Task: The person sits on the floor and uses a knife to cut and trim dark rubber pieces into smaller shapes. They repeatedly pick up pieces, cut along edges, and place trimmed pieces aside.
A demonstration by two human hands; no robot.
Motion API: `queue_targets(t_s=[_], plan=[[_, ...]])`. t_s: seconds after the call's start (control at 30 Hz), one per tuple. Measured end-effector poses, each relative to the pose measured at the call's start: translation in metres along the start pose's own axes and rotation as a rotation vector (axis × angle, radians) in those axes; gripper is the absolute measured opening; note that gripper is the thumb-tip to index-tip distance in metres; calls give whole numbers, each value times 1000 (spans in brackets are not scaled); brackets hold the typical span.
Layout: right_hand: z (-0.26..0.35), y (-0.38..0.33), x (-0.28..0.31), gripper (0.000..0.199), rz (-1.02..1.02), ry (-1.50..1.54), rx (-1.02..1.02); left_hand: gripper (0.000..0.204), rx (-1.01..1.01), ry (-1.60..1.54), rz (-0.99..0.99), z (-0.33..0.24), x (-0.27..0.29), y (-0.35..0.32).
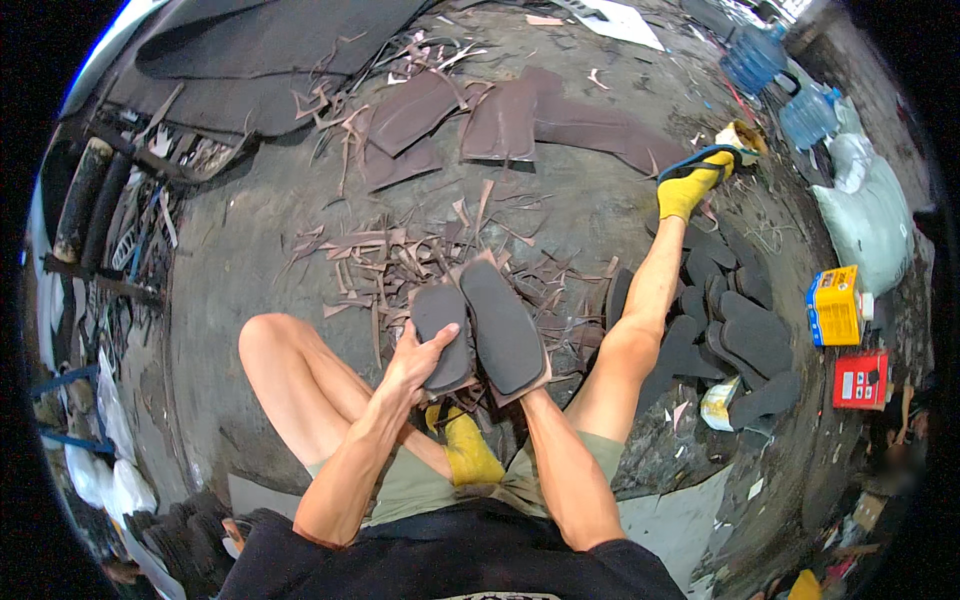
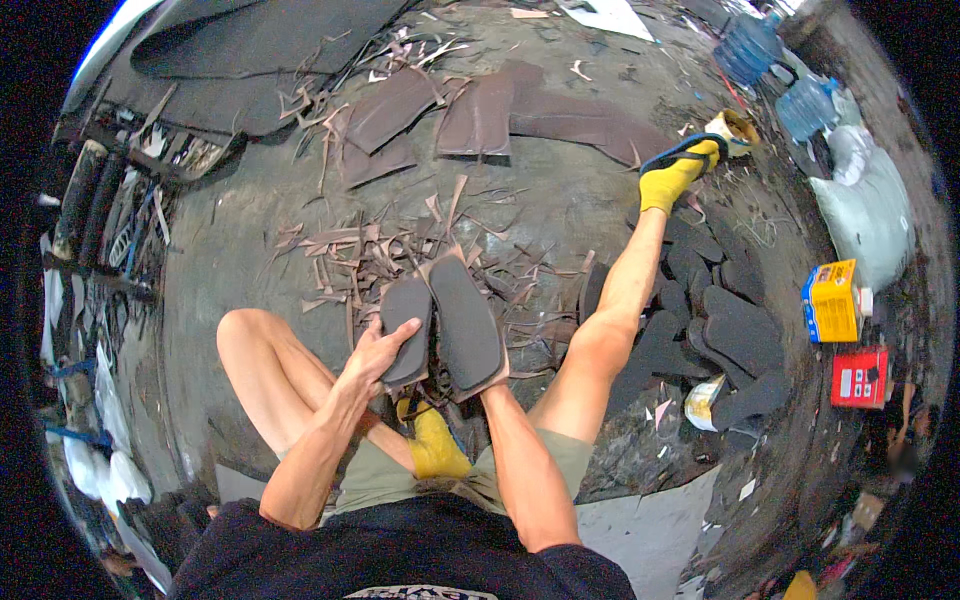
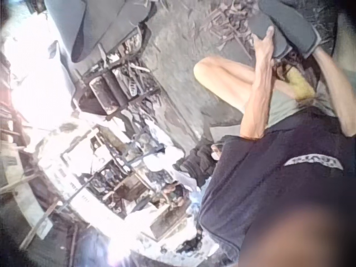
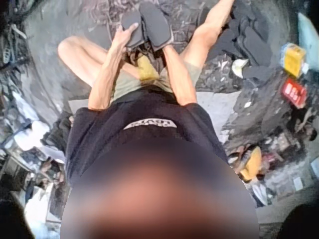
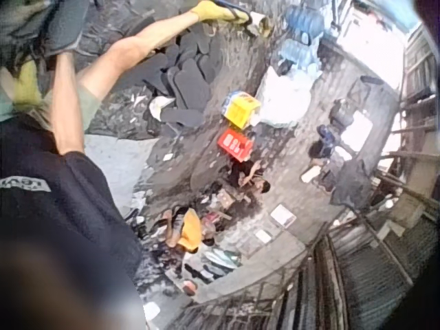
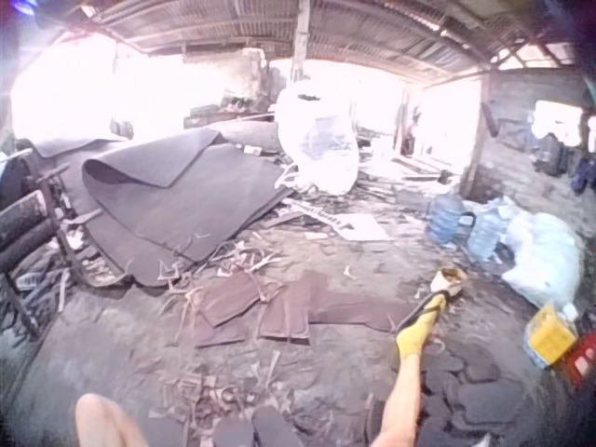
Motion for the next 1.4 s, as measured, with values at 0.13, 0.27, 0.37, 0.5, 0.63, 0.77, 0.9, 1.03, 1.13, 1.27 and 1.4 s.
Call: queue_targets(t_s=[0.13, 0.27, 0.37, 0.5, 0.63, 0.77, 0.9, 1.03, 1.13, 1.27, 1.4], plan=[[-1, 22, 11, 50, 338, 416, -440, 107, 109, 61, 270, -18, 17, -55], [57, 3, 37, 71, 618, 1276, -1029, 103, -138, -23, 385, -29, 26, -112], [112, -11, 86, 50, 390, 1229, -726, 91, -149, 65, 463, -24, 17, -144], [161, -41, 139, 44, 295, 908, -699, 53, -238, -98, 353, -42, 2, -160], [191, -47, 180, 48, 224, 700, -550, 40, -340, 73, 217, -71, -17, -164], [176, -66, 242, 50, 321, 202, -516, 40, -403, 108, 303, -106, -17, -177], [183, -89, 258, 60, 367, 38, -521, 38, -355, 213, 290, -122, -8, -186], [197, -90, 265, 46, 427, 89, -496, 37, -440, 394, 548, -118, -23, -211], [194, -72, 247, 47, 466, 194, -438, 44, -411, 739, 1102, -90, -54, -234], [179, -58, 228, 57, 466, 501, -598, 27, -513, 443, 593, -120, -7, -204], [172, -60, 218, 63, 353, 645, -719, 36, -647, -645, -295, -148, 85, -162]])
Point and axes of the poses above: each hand's wrist, its own y-axis towards the middle knuckle, its own x-axis out of the back of the hand, z = x × y, the point moved 5 cm from there along y, towards the middle knuckle, and after that the axes turned 9 degrees about -y, right-handed, at the moved point
